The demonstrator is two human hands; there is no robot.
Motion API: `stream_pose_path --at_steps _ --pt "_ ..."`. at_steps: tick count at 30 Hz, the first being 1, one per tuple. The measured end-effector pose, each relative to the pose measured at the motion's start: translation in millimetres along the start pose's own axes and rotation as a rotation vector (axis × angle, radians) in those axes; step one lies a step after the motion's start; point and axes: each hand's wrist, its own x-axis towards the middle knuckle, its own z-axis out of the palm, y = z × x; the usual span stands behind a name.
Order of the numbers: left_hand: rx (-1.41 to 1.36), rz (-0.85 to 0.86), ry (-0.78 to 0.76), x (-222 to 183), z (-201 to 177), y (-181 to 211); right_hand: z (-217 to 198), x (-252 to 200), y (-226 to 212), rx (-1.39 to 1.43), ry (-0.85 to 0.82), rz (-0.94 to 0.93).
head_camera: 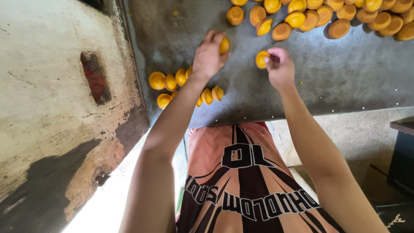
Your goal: The person arranges small, round, orange-colored baked items into neat rows on a metal workstation surface by hand.
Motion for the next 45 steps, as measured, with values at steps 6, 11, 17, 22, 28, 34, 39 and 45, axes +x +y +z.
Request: stream_pose_path --at_steps 6,11,17,22,28,34,39,45 --pt "-0.168 0.043 -0.180 -58 -25 19 -3 -54 -62 -0.397 0.041 -0.218" --pt "-0.016 0.191 -0.302 -80 -25 39 9 -66 -87 -0.584 -0.075 -0.312" --pt "0.058 0.105 -0.392 -94 -3 33 17 -82 -72 -0.460 -0.038 -0.185" --pt "0.054 0.122 -0.386 -102 5 28 44 -101 -80 -0.312 -0.087 -0.118" --pt "0.082 0.124 -0.392 -103 6 29 49 -107 -77 -0.211 -0.115 -0.095" --pt "0.104 0.127 -0.375 -100 0 38 41 -112 -81 -0.220 -0.164 -0.054" --pt "0.130 0.144 -0.411 -94 5 49 14 -116 -68 -0.443 0.040 -0.102" --pt "0.174 0.215 -0.349 -95 27 43 -23 -116 -29 -0.735 0.103 0.121"
